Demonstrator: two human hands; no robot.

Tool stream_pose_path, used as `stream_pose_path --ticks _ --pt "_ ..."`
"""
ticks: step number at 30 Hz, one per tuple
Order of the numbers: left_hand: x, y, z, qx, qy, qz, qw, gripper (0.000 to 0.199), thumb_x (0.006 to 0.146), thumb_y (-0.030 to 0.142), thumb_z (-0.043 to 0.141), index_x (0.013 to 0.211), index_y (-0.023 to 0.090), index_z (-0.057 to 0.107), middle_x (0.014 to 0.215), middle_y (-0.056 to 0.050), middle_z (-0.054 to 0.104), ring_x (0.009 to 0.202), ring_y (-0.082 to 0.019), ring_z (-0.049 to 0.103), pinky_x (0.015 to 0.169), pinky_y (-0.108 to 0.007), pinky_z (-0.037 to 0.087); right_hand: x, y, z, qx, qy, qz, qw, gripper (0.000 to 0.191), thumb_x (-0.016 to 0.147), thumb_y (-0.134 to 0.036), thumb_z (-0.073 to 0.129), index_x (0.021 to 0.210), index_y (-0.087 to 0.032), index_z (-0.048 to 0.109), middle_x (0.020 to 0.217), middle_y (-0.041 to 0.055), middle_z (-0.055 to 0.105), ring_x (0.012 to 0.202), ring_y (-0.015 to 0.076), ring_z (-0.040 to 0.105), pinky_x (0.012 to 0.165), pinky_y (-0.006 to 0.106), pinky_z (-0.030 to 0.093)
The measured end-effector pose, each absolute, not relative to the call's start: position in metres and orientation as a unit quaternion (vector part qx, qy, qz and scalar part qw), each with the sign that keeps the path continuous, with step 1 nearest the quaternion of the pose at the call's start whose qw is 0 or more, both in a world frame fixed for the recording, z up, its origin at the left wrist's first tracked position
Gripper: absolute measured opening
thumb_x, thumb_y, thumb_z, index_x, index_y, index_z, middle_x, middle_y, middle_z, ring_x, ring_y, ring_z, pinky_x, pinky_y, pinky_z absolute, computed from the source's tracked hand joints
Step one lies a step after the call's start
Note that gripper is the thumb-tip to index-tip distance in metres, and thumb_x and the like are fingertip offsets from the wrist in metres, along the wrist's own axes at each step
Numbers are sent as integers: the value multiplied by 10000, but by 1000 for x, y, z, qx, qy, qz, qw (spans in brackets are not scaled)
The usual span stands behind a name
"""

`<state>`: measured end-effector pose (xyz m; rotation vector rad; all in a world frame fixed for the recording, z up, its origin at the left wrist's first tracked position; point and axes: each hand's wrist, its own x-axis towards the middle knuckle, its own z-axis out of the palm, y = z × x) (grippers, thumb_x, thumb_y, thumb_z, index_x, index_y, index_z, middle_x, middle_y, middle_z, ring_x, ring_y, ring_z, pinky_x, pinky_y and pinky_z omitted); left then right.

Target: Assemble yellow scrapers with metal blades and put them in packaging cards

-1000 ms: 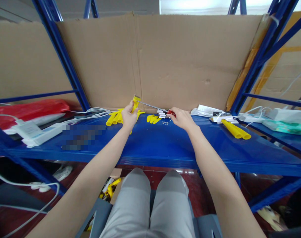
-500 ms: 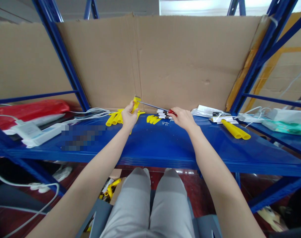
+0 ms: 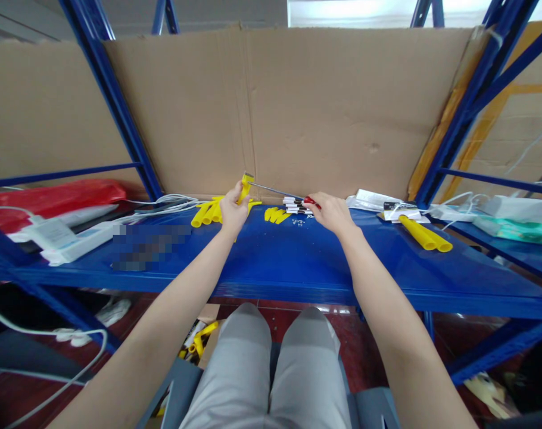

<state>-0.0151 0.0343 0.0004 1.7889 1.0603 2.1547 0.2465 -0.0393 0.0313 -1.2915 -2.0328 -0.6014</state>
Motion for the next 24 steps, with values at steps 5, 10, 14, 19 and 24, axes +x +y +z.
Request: stream_pose_path --ticks 5,10,14,19,24 --pt "-15 33 1 599 356 713 77 428 771 21 618 1153 192 707 1172 -74 712 1189 -230 614 1112 -366 396 247 -36 31 -503 -769 -209 334 281 894 -417 526 1047 -211 641 949 100 732 857 267 662 643 311 415" --pt "-13 35 -1 594 351 721 71 433 764 6 613 1143 188 711 1170 -68 714 1198 -220 607 1108 -347 396 247 -37 32 -512 -758 -229 332 220 898 -368 516 987 -210 640 923 101 722 844 256 655 622 297 392" --pt "-13 39 -3 589 349 725 77 428 771 27 620 1172 158 695 1197 -95 701 1195 -234 611 1091 -349 411 246 -38 32 -500 -767 -239 323 272 924 -396 474 985 -209 663 965 116 717 882 254 648 629 300 394" --pt "-16 47 -7 598 345 721 61 433 782 77 644 1208 151 671 1201 -101 700 1188 -235 617 1090 -363 412 246 -36 30 -507 -769 -230 314 291 915 -417 489 1006 -203 663 954 112 729 862 260 660 627 300 394" --pt "-18 52 -10 622 336 707 26 402 816 125 641 1216 158 665 1219 -114 689 1204 -244 606 1088 -365 423 248 -33 29 -516 -752 -237 334 270 872 -433 547 1017 -223 633 891 81 734 795 259 665 597 287 373"
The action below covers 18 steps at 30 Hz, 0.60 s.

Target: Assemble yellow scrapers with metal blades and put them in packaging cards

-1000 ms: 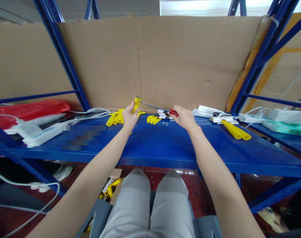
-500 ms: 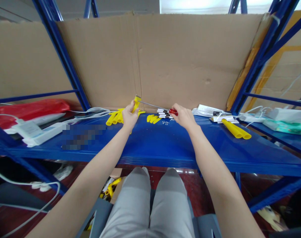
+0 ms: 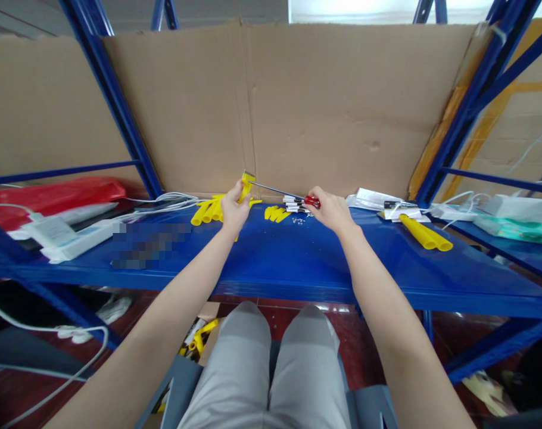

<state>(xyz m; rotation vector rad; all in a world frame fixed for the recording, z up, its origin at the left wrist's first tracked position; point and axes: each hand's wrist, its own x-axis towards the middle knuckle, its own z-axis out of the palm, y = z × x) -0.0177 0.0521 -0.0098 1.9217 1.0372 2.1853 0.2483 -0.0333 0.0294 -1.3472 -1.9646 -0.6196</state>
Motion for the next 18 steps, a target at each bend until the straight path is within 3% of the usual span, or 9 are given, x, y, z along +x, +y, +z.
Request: stream_pose_path --ticks 7,18 --pt "-18 54 -12 640 332 693 -1 410 834 139 611 1243 156 641 1230 -131 678 1203 -256 604 1089 -415 424 250 -36 30 -484 -774 -239 332 231 894 -397 506 924 -219 649 875 87 725 789 238 650 594 281 364" --pt "-19 57 -13 644 315 696 -37 405 845 160 593 1248 192 619 1158 -106 689 1123 -241 639 1018 -387 481 250 -36 30 -483 -783 -225 322 288 922 -408 478 980 -213 683 907 94 735 800 239 654 609 291 386"
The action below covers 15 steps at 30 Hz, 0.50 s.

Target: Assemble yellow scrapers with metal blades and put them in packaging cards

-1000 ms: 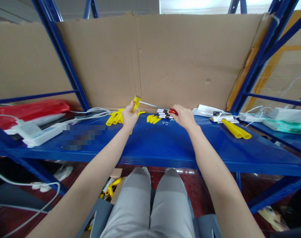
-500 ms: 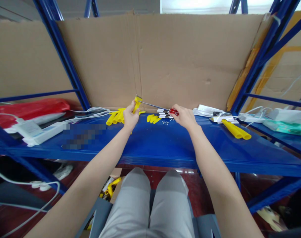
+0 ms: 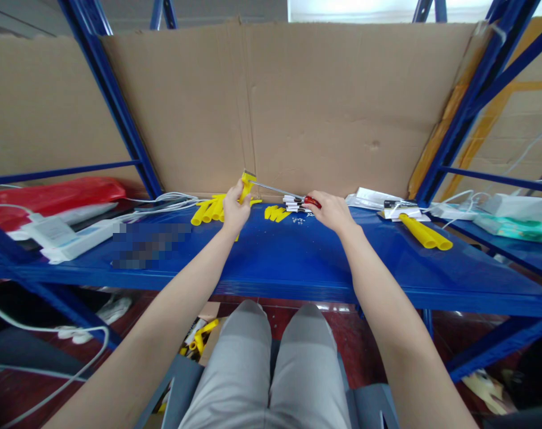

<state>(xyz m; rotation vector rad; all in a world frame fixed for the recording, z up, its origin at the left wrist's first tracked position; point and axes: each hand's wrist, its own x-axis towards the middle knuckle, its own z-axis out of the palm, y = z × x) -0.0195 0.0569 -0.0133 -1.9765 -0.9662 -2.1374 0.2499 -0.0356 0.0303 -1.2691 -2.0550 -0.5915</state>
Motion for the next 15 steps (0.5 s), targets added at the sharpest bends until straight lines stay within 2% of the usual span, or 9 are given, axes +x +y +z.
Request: stream_pose_path --ticks 5,10,15 --pt "-18 56 -13 -634 -337 -695 40 409 826 119 587 1230 177 625 1131 -120 684 1133 -249 633 1030 -393 466 247 -35 29 -481 -790 -210 317 304 934 -402 457 979 -213 691 920 101 741 813 243 666 630 301 407" --pt "-17 52 -13 -635 -343 -691 37 421 831 108 575 1241 196 613 1134 -105 678 1123 -243 635 1022 -393 475 249 -32 28 -501 -767 -210 341 259 870 -419 561 1019 -226 649 873 76 734 763 245 664 597 289 394" --pt "-18 49 -12 -645 -352 -678 24 429 831 105 576 1254 172 607 1102 -111 681 1102 -253 639 1018 -409 478 251 -34 30 -477 -777 -232 338 217 887 -388 529 916 -220 663 878 87 723 784 235 654 603 288 392"
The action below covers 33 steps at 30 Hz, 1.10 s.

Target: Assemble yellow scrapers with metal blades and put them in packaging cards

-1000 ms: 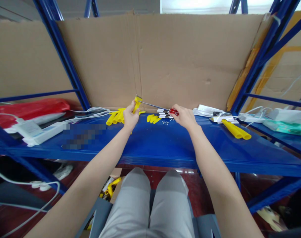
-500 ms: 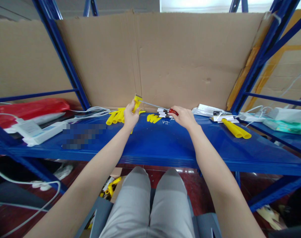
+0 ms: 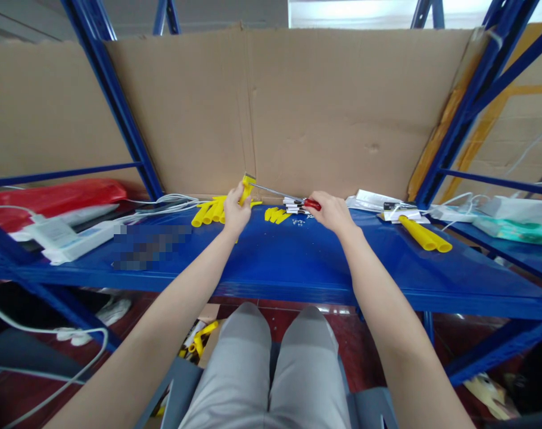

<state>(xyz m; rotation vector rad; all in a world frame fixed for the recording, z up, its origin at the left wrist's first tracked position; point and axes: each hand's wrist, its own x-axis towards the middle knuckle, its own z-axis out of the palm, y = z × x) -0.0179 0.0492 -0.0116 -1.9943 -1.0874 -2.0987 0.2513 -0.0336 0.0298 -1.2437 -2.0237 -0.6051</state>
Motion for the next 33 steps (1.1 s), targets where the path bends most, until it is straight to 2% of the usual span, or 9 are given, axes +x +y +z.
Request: stream_pose_path --ticks 5,10,14,18,22,27,33 --pt "-19 51 -11 -632 -339 -696 38 391 832 131 591 1213 206 634 1079 -80 693 1098 -240 640 1036 -405 462 248 -36 31 -479 -783 -225 327 294 925 -402 469 970 -206 683 959 112 730 852 247 662 639 302 414" --pt "-18 50 -12 -633 -345 -692 26 392 823 140 595 1209 194 638 1079 -95 690 1102 -248 640 1038 -400 459 249 -33 30 -504 -770 -210 330 253 875 -410 551 1016 -226 650 898 80 732 802 248 663 616 295 403" --pt "-18 48 -11 -637 -339 -692 29 389 830 177 591 1217 200 631 1092 -96 685 1085 -244 646 1007 -384 483 250 -33 30 -500 -764 -230 335 202 877 -386 534 941 -233 650 857 70 718 777 237 649 590 284 378" --pt "-19 49 -11 -637 -338 -693 13 381 852 214 577 1230 200 622 1096 -99 681 1088 -244 644 1009 -386 478 248 -38 32 -480 -772 -251 333 282 912 -412 485 954 -214 681 909 102 719 824 240 646 603 293 383" --pt "-19 50 -11 -630 -347 -694 33 377 842 190 588 1216 195 631 1071 -94 684 1081 -241 643 1014 -387 474 246 -40 32 -484 -779 -236 321 328 935 -420 449 977 -206 694 944 114 728 856 248 656 624 302 403" --pt "-18 50 -11 -631 -361 -686 27 410 818 135 590 1224 177 628 1073 -107 680 1089 -250 638 1030 -414 461 248 -35 31 -501 -766 -216 340 292 882 -426 533 1058 -216 633 940 87 732 835 257 664 621 296 406" --pt "-19 49 -10 -631 -352 -691 27 409 818 141 589 1218 208 636 1095 -92 688 1079 -245 647 1010 -409 480 250 -36 32 -482 -769 -241 343 218 895 -393 497 912 -227 637 892 90 714 809 240 645 593 289 379"
